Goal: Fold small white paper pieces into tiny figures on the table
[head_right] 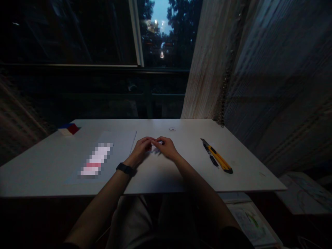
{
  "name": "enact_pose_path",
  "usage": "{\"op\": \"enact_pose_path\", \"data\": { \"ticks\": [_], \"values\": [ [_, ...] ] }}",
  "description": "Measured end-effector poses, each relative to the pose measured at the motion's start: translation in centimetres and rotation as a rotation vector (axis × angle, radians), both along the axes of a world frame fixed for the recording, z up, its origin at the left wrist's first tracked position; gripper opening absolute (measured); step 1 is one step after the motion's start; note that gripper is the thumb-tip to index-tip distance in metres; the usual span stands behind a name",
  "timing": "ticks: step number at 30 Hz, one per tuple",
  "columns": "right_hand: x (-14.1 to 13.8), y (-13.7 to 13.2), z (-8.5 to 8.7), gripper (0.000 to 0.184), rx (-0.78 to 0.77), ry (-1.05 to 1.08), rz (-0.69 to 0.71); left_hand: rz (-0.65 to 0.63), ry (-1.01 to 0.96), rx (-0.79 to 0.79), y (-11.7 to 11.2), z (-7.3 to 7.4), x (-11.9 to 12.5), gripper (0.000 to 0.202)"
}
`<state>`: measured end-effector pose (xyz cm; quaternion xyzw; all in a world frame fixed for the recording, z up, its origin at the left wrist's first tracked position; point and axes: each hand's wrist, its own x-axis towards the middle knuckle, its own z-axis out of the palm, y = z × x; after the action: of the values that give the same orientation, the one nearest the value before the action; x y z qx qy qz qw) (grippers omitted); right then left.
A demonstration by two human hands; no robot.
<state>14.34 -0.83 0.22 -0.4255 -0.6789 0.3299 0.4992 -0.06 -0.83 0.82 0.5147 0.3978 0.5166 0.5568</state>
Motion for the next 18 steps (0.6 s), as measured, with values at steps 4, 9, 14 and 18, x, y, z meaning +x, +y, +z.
{"op": "enact_pose_path", "data": {
  "ticks": [4,9,14,18],
  "values": [
    [0.11,0.30,-0.13,0.033,0.034,0.006,-0.122,-0.025,-0.038,-0.004,-0.38,0.44,0.03,0.031],
    [0.25,0.58,-0.39,0.033,0.030,0.053,-0.180,-0.006,-0.011,0.051,-0.80,0.57,0.26,0.036],
    [0.24,0.56,-0.32,0.036,0.020,0.089,-0.142,0.042,0.033,0.068,-0.57,0.29,0.34,0.030],
    [0.31,0.51,-0.22,0.030,0.026,0.171,-0.064,0.076,0.047,0.082,-0.32,0.09,0.21,0.029]
  ]
}}
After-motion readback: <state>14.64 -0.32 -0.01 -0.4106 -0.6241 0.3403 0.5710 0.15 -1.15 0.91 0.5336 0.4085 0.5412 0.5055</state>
